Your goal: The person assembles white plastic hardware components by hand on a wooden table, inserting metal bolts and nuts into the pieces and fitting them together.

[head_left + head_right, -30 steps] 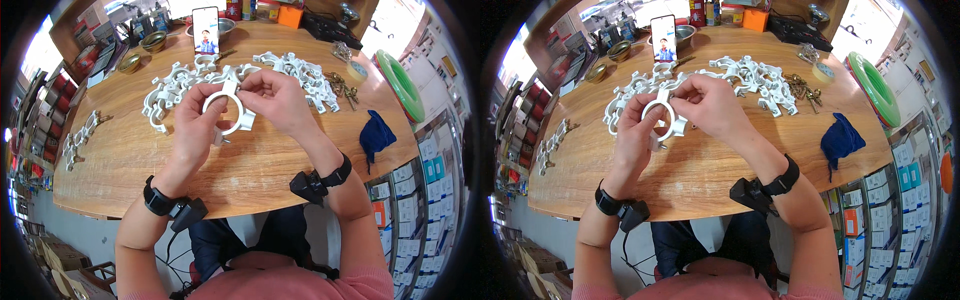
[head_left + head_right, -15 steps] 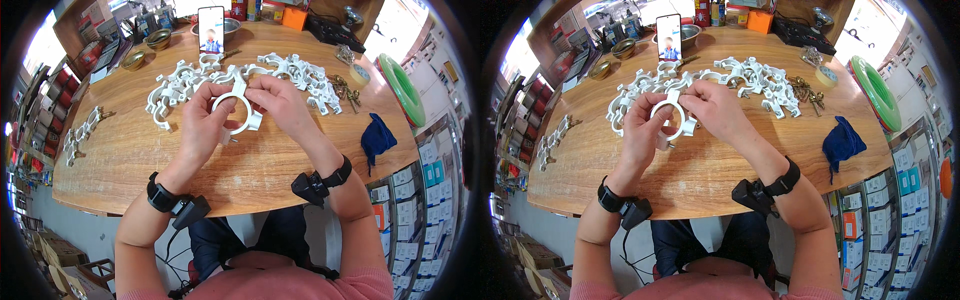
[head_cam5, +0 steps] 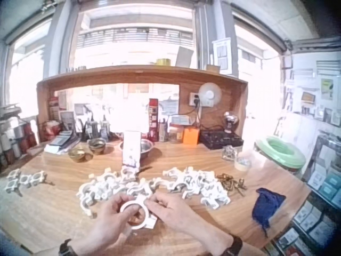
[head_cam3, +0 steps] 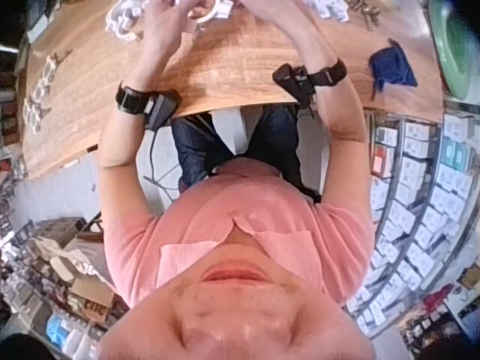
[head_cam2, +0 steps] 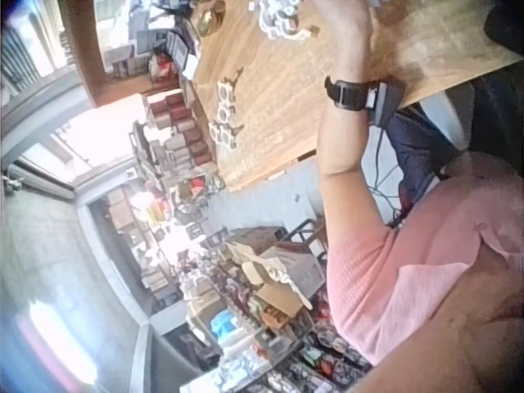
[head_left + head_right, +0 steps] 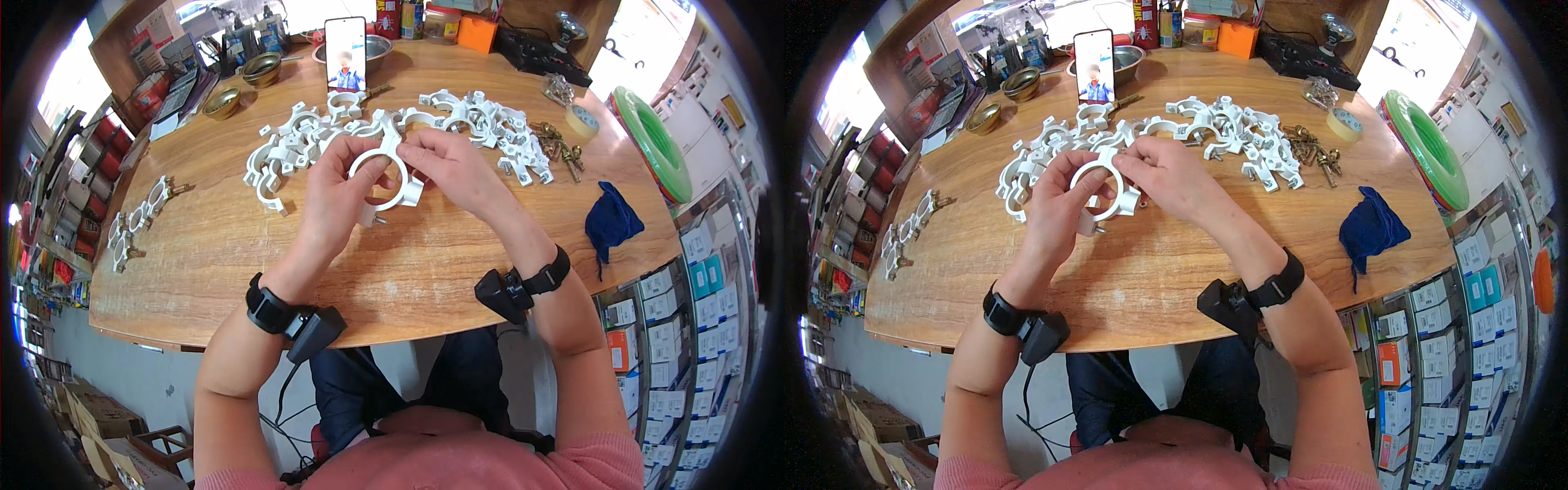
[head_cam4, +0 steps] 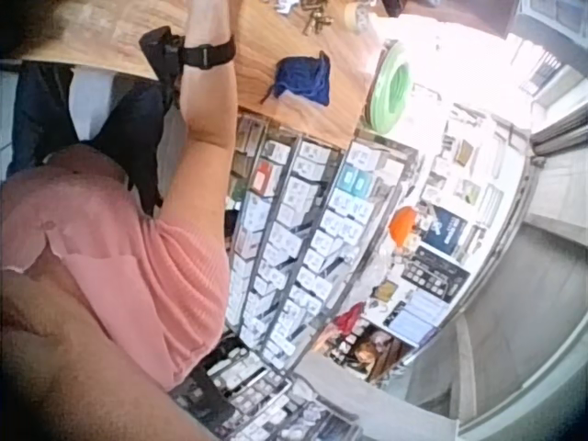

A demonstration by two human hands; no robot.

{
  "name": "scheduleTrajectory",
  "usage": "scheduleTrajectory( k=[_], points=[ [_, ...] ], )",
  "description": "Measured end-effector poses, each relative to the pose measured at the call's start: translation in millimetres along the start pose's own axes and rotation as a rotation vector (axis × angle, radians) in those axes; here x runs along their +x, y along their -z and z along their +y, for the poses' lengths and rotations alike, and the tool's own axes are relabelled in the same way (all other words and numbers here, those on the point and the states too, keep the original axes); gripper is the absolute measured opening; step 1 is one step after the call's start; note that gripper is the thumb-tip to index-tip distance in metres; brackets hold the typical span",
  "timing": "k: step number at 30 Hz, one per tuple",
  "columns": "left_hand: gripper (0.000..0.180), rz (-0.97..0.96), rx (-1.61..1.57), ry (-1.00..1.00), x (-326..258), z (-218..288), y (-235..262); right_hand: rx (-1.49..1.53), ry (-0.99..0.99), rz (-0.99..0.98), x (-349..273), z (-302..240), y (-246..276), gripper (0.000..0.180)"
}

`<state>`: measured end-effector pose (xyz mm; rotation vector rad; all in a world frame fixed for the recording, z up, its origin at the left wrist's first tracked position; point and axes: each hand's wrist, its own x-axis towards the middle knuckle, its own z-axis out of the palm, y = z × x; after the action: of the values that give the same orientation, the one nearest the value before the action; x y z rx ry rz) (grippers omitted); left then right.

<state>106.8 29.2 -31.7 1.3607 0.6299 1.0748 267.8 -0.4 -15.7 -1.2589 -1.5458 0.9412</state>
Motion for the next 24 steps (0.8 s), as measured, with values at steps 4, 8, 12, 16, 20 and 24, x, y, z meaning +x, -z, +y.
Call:
scheduleTrajectory(
  k=[4,8,12,16,20,24],
  points=[
    [0.016,-0.013,0.003,0.004,3,0,2,-0.073,0.072,0.027,1,4,0,0.027],
    [0.015,0.003,0.031,0.011,3,2,0,-0.085,0.092,0.056,2,6,-1,0.026],
    [0.014,-0.005,0.019,-0.003,3,3,4,0.005,0.063,0.033,1,1,-4,0.026],
    [0.016,-0.009,0.004,-0.004,4,-1,4,0.065,0.017,0.050,2,3,-5,0.027],
    [0.020,-0.073,-0.189,0.054,3,-1,5,0.051,0.012,0.039,-1,0,-6,0.029],
    [0.028,-0.082,-0.345,0.279,0,11,-1,-0.083,0.004,0.101,-9,-9,16,0.032]
  ],
)
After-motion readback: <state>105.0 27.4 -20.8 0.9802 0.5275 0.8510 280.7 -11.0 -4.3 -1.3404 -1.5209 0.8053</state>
